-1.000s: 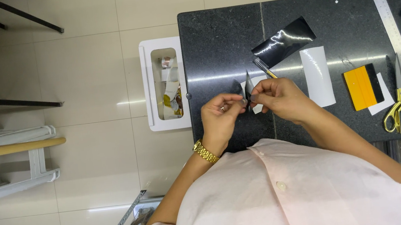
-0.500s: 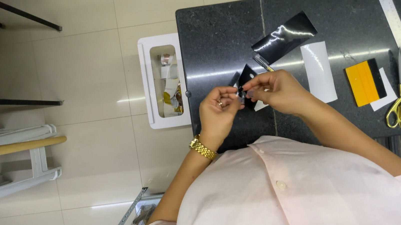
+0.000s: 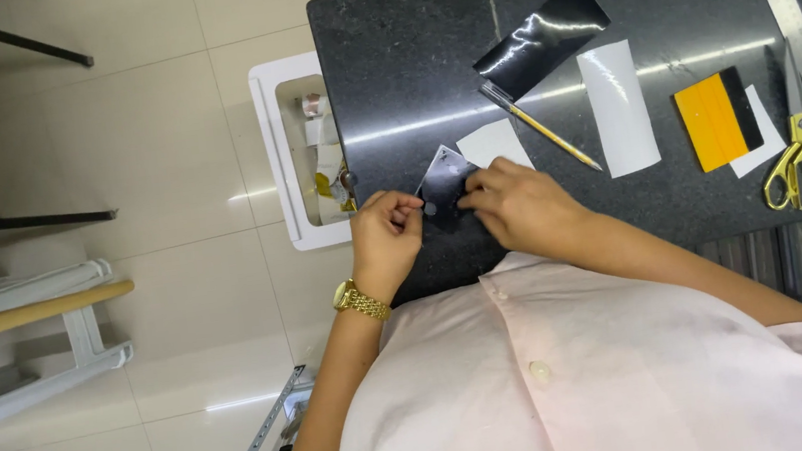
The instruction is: The person is weeding a black vinyl sticker, removing excess material from the design using a weeding tool and cutting the vinyl with scissors.
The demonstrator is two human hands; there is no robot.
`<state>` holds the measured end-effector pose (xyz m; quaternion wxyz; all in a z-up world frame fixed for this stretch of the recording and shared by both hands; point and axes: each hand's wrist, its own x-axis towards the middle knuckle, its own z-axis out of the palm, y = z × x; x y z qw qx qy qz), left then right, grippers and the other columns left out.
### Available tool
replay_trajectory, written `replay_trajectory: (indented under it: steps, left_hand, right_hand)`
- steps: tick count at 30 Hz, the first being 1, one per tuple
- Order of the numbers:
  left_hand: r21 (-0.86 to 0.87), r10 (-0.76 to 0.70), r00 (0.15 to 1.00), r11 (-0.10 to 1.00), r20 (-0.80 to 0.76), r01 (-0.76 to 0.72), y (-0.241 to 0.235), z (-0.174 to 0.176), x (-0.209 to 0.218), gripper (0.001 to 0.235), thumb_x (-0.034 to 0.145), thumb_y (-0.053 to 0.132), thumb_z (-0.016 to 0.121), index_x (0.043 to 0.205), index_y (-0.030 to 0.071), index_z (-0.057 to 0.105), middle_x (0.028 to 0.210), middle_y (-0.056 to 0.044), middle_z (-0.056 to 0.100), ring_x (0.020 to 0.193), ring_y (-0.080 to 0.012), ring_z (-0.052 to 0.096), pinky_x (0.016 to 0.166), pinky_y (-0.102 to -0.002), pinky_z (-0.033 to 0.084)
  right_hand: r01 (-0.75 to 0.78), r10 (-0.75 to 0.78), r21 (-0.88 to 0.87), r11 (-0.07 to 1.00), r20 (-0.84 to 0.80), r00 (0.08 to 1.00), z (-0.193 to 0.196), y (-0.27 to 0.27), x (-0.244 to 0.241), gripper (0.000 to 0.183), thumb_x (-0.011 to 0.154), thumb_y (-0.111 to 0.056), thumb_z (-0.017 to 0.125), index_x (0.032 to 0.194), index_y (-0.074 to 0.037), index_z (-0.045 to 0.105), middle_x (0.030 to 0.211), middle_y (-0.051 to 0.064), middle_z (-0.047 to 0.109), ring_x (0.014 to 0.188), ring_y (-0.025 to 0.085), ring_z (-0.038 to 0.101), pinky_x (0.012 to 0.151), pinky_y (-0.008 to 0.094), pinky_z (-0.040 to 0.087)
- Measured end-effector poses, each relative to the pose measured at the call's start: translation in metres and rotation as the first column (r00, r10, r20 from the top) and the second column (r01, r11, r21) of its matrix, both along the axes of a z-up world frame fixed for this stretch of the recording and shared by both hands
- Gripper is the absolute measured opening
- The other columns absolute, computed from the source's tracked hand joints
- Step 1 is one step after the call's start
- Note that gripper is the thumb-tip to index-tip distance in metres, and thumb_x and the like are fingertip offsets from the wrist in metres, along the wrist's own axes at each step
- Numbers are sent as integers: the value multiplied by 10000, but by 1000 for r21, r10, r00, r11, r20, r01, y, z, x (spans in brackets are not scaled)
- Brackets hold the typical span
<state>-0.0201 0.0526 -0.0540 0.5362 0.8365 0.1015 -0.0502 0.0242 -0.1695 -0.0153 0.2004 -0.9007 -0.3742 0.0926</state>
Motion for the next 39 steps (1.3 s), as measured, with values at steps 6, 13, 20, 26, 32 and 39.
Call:
replay_trajectory:
  steps: [6, 13, 20, 26, 32, 39]
  left_hand:
    - [202, -79, 992, 978, 96, 58, -4, 14, 2, 89, 770, -33, 729, 840, 22, 737, 780, -103, 602, 645, -229, 664, 567, -324, 573]
    - [279, -192, 972, 949, 137, 149, -1, 14, -3, 95, 834, -29, 680, 900, -1, 742, 836, -165, 621, 799, -393, 679, 717, -452, 586]
    - [257, -234, 969, 944, 74, 208, -2, 10, -1, 171, 892, 132, 602, 957, 32, 726, 946, -98, 643, 771, -257, 661, 668, -384, 552]
    - [243, -221, 973, 950, 69, 198, -1, 2, 2, 70, 857, 82, 689, 892, 90, 748, 808, -30, 700, 620, -141, 617, 609, -302, 541]
    - [163, -155, 988, 974, -12, 155, 1, -3, 7, 97, 796, 67, 709, 882, 73, 754, 683, -62, 718, 528, -189, 665, 516, -299, 538]
    - [98, -204, 976, 972, -80, 212, 10, -1, 18, 103, 796, 70, 679, 869, 95, 747, 611, -32, 691, 463, -136, 632, 473, -252, 507]
  right_hand:
    - [27, -6, 134, 991, -151, 989, 0, 2, -19, 121, 900, -81, 657, 910, -82, 777, 957, 65, 772, 949, 250, 691, 830, 335, 545]
    - [525, -530, 88, 846, 34, 847, -20, -89, 3, 342, 926, -255, 832, 1169, -56, 698, 932, 128, 710, 937, 380, 699, 806, 479, 541]
    - [485, -542, -424, 765, -16, 840, -31, -116, 16, 319, 1113, -387, 543, 1112, -84, 643, 923, 189, 732, 802, 473, 685, 661, 560, 530]
    - [597, -552, 202, 777, -238, 799, -16, -92, -3, 42, 1088, -31, 605, 1094, 8, 592, 857, 126, 635, 743, 298, 604, 695, 405, 501]
    - [332, -224, 639, 694, -246, 943, -41, -12, -34, 126, 855, -31, 819, 943, -24, 728, 911, 121, 766, 812, 278, 738, 728, 335, 555]
    - [52, -102, 684, 728, 33, 994, -47, 33, -33, 93, 887, 41, 754, 850, -23, 697, 777, 102, 679, 670, 306, 664, 634, 365, 538]
